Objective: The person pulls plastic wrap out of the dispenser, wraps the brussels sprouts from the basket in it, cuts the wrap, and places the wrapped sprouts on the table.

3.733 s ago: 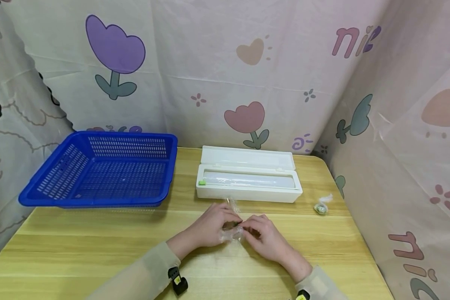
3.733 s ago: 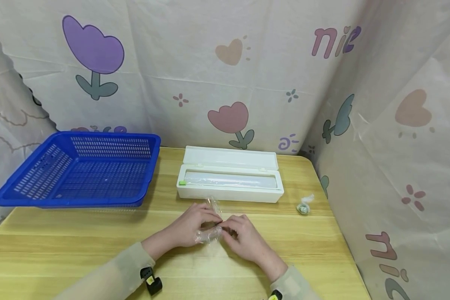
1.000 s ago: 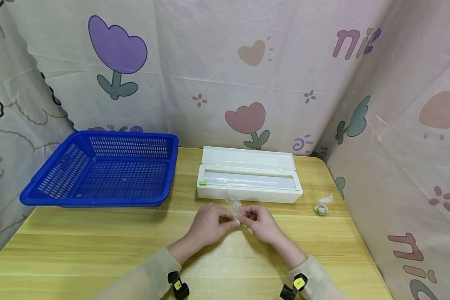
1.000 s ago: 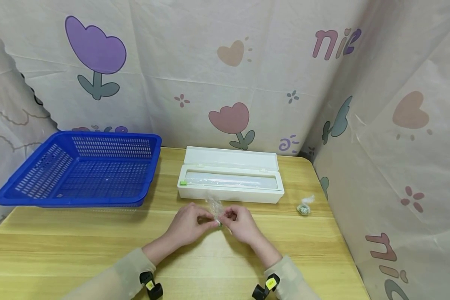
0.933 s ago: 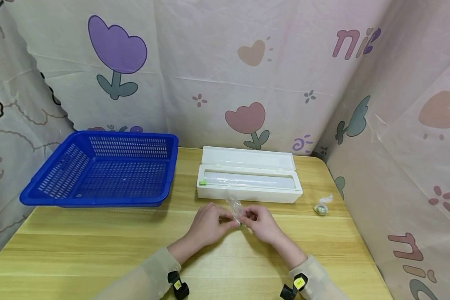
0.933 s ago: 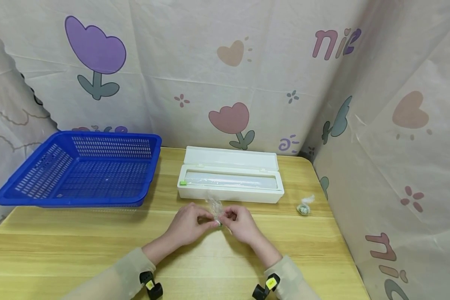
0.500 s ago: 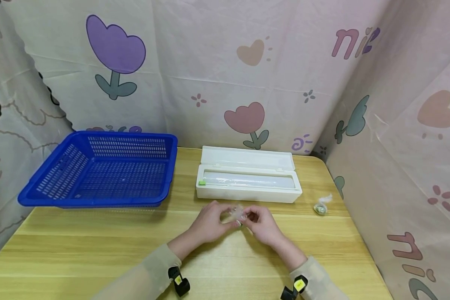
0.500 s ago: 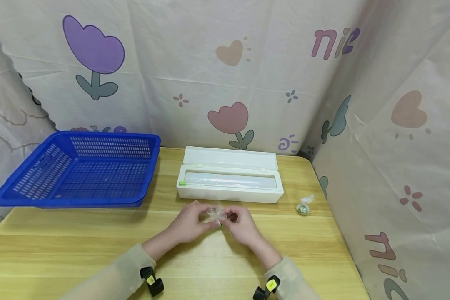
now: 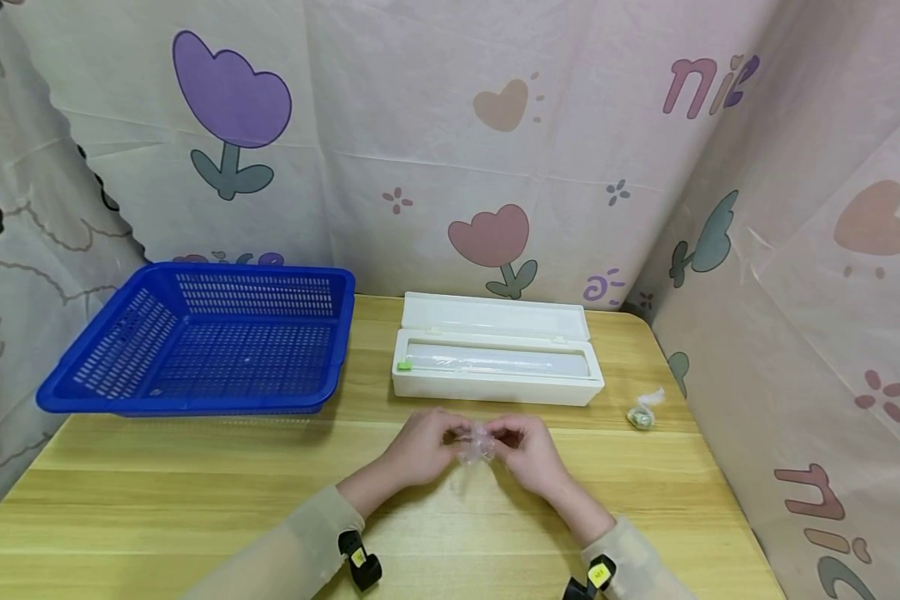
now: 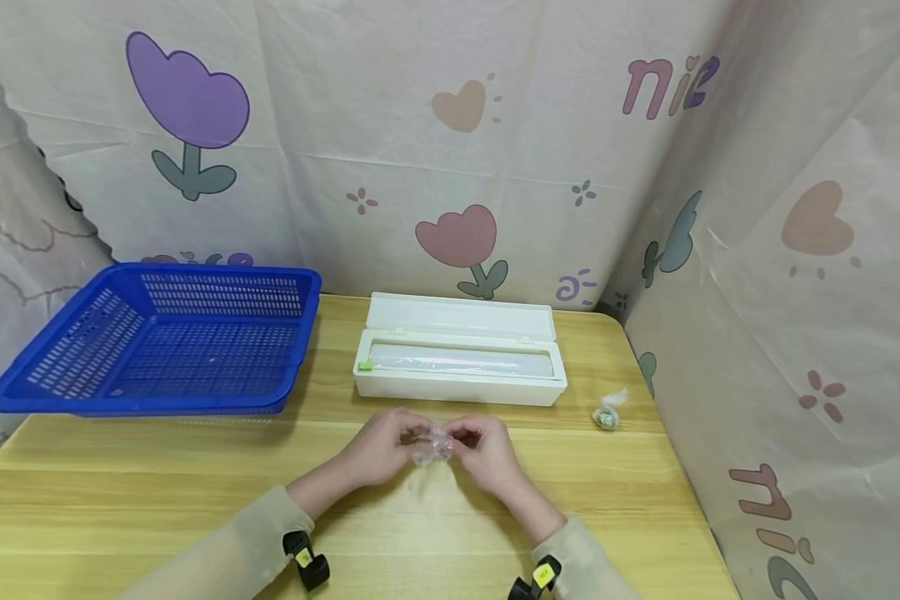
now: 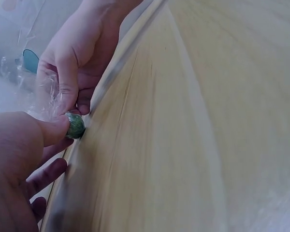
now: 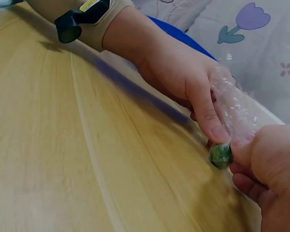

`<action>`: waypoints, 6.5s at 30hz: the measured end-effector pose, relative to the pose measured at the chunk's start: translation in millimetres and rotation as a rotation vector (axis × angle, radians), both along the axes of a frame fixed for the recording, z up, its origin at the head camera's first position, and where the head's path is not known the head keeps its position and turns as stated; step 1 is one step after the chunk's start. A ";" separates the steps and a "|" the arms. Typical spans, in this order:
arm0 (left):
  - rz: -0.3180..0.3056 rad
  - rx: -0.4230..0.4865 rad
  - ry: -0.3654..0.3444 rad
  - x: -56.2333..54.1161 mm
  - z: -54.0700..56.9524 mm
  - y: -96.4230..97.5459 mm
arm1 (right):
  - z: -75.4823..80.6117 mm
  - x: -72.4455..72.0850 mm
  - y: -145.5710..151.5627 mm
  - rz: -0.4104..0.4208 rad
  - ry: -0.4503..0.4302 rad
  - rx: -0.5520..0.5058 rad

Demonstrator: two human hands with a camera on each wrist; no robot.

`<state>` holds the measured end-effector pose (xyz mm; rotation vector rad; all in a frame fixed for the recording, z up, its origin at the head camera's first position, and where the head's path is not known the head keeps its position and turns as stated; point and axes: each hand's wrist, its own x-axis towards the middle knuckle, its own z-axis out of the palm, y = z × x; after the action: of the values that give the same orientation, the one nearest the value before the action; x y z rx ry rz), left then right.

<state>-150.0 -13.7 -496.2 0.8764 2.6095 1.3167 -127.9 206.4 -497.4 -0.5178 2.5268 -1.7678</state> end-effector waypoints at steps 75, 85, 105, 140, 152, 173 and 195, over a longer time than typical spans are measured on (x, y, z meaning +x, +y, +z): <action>0.004 0.099 -0.031 -0.4 -1.9 -2.1 | -5.7 2.3 -4.1 0.001 0.221 0.106; -0.012 0.153 0.050 0.3 -6.5 -3.5 | -7.9 1.4 -4.5 0.055 0.436 0.127; 0.003 0.080 0.224 0.3 -6.0 -5.0 | -10.3 6.7 -0.4 0.113 0.433 0.314; 0.035 -0.142 0.367 3.0 1.8 -6.8 | -9.2 6.3 -6.1 0.082 0.457 0.287; 0.033 -0.098 0.273 -1.2 4.6 -5.2 | -7.9 4.1 -3.9 0.068 0.377 0.278; 0.007 -0.074 0.185 -1.9 6.1 -4.0 | -7.4 5.2 -3.2 0.044 0.325 0.268; -0.075 -0.154 0.349 -4.2 5.0 -4.2 | -7.2 4.9 -2.5 0.059 0.324 0.246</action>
<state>-154.2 -17.9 -491.2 1.2620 2.8482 1.0036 -123.0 203.9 -504.7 -0.9174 2.8481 -1.4229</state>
